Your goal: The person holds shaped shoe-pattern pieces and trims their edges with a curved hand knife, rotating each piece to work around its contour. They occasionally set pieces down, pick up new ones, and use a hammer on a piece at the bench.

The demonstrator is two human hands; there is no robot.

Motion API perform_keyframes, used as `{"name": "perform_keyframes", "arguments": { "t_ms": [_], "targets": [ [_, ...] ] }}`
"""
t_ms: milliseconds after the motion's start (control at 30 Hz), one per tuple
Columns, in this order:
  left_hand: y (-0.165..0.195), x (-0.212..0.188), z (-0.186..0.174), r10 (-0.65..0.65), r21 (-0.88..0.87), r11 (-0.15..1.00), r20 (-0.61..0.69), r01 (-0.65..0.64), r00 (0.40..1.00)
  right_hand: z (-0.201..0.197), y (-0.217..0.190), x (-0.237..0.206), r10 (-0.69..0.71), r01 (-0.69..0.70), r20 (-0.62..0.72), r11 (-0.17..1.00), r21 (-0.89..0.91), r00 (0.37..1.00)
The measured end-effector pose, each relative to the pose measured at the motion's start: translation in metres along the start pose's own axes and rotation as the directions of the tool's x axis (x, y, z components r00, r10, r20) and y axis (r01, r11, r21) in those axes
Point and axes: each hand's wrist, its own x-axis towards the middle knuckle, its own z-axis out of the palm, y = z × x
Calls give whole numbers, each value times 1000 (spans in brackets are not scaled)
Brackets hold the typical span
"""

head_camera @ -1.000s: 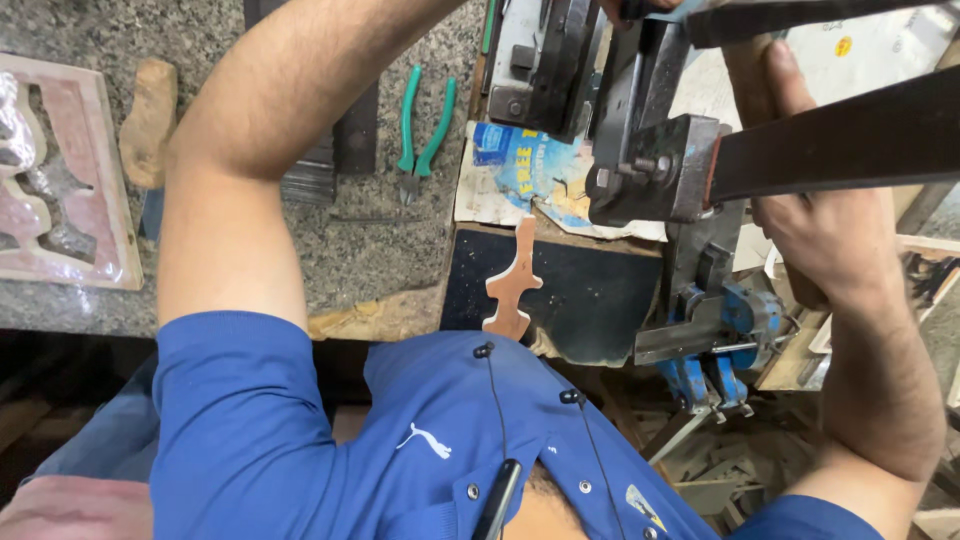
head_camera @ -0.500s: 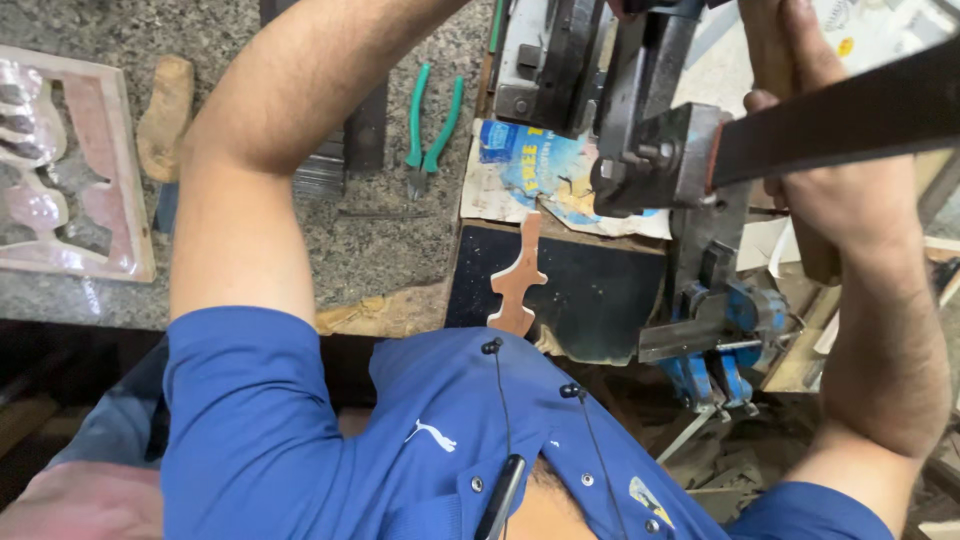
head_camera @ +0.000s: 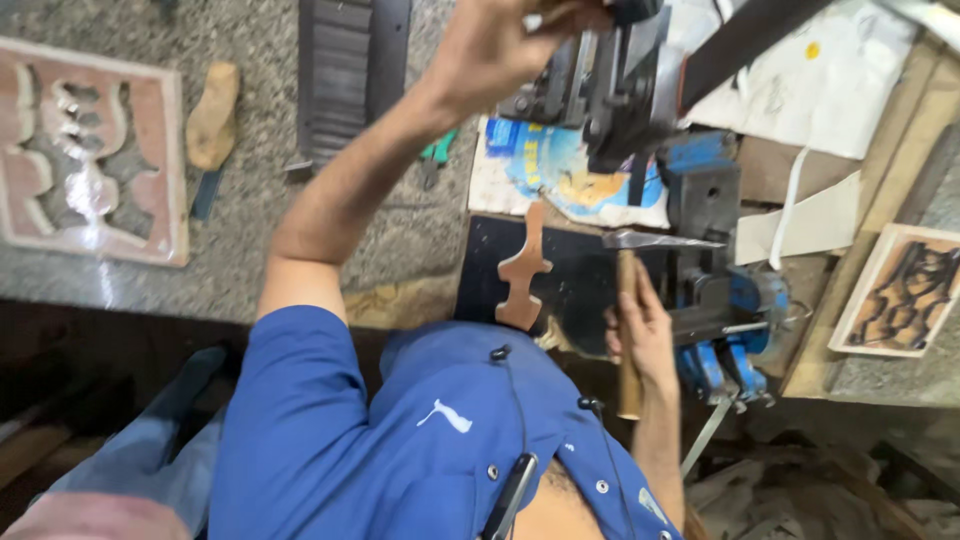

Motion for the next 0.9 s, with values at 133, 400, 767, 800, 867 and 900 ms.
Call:
{"name": "perform_keyframes", "arguments": {
  "t_ms": [133, 400, 767, 800, 867, 900],
  "targets": [
    [77, -48, -3, -7, 156, 988, -15, 9, 1000, 5, 62, -13, -218, 171, -78, 903, -394, 973],
    [176, -129, 27, -285, -181, 947, -94, 265, 954, 73, 90, 17, -675, 370, 211, 100, -923, 707],
    [218, -204, 52, -450, -375, 848, -134, 375, 883, 72, 97, 21, -362, 328, -75, 901, -282, 929],
    [222, -206, 55, -457, -347, 854, -140, 389, 878, 65, 89, 13, -381, 381, -9, 924, 14, 924],
    [234, -209, 61, -469, -229, 873, -154, 430, 870, 62, 74, -11, -503, 485, -8, 828, 282, 864],
    [239, -208, 66, -474, -173, 877, -155, 449, 867, 59, 65, -27, -587, 584, -68, 774, 245, 806]
  ]
}}
